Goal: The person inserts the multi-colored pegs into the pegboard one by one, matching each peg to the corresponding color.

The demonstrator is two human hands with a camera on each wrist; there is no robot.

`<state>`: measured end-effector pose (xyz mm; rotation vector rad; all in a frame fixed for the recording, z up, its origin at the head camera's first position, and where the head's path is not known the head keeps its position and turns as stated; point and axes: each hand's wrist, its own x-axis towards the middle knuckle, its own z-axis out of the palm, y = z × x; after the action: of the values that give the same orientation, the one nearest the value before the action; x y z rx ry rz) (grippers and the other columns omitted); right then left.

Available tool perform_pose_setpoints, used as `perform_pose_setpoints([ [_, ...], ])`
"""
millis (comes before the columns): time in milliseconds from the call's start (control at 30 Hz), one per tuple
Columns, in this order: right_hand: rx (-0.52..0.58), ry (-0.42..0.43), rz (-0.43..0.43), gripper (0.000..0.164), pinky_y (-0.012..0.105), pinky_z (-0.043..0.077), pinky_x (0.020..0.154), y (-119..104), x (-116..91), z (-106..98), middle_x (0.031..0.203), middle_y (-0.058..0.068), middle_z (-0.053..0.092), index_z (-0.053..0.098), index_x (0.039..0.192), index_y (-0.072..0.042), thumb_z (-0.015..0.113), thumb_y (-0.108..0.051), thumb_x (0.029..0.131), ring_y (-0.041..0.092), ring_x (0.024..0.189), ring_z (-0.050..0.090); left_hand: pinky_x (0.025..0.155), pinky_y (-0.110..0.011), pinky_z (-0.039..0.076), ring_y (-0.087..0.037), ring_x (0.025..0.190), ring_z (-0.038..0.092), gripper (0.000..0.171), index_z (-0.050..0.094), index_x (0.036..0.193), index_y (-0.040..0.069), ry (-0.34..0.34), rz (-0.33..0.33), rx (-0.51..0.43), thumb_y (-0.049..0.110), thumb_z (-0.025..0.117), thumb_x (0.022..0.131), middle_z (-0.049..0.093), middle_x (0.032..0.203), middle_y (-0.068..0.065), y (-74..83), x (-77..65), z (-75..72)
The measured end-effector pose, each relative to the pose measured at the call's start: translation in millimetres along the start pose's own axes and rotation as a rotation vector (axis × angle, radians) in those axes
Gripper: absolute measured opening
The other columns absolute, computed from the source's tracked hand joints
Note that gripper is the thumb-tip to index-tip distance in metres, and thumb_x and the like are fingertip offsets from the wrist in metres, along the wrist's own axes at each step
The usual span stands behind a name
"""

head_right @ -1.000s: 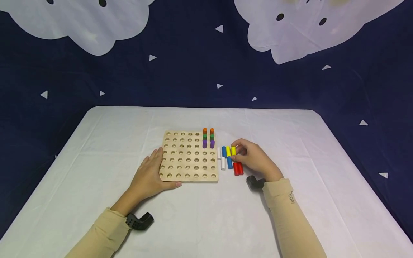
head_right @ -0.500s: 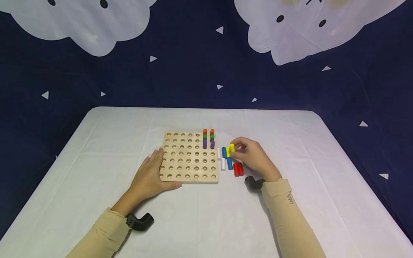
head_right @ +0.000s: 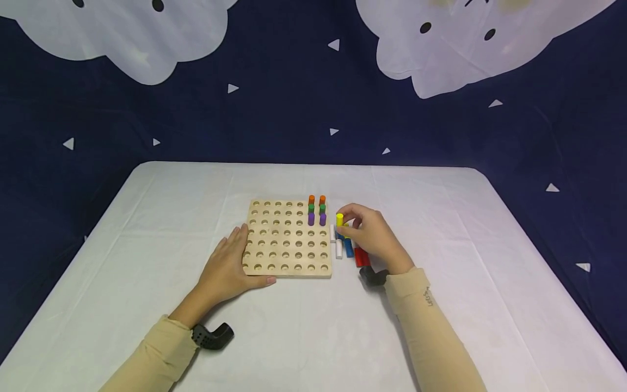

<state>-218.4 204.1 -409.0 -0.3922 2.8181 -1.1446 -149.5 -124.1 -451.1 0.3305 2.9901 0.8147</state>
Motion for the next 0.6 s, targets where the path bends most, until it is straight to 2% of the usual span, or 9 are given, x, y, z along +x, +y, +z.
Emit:
perform_pose_setpoints([
  [200,0.010,0.012,-0.087,0.032,0.026,0.049,0.059,-13.1,2.7,12.8,0.106,0.004,0.073,0.068,0.117,-0.014,0.077,-0.020,0.088,0.019,0.081,0.060,0.127,-0.048,0.010,-0.031,0.155,0.013,0.142,0.010,0.157,-0.003,0.001,0.003,-0.005,0.076,0.078,0.061,0.017,0.165,-0.018,0.6,0.2,-0.9],
  [600,0.076,-0.027,-0.149,0.034,0.024,0.048,0.051,-25.0,10.0,36.9,0.102,0.004,0.075,0.067,0.122,-0.017,0.076,-0.017,0.089,0.016,0.066,0.061,0.128,-0.048,0.009,-0.031,0.155,0.013,0.142,0.009,0.157,-0.003,-0.002,-0.002,-0.004,0.076,0.077,0.061,0.017,0.165,-0.018,-0.5,-0.2,-0.3],
])
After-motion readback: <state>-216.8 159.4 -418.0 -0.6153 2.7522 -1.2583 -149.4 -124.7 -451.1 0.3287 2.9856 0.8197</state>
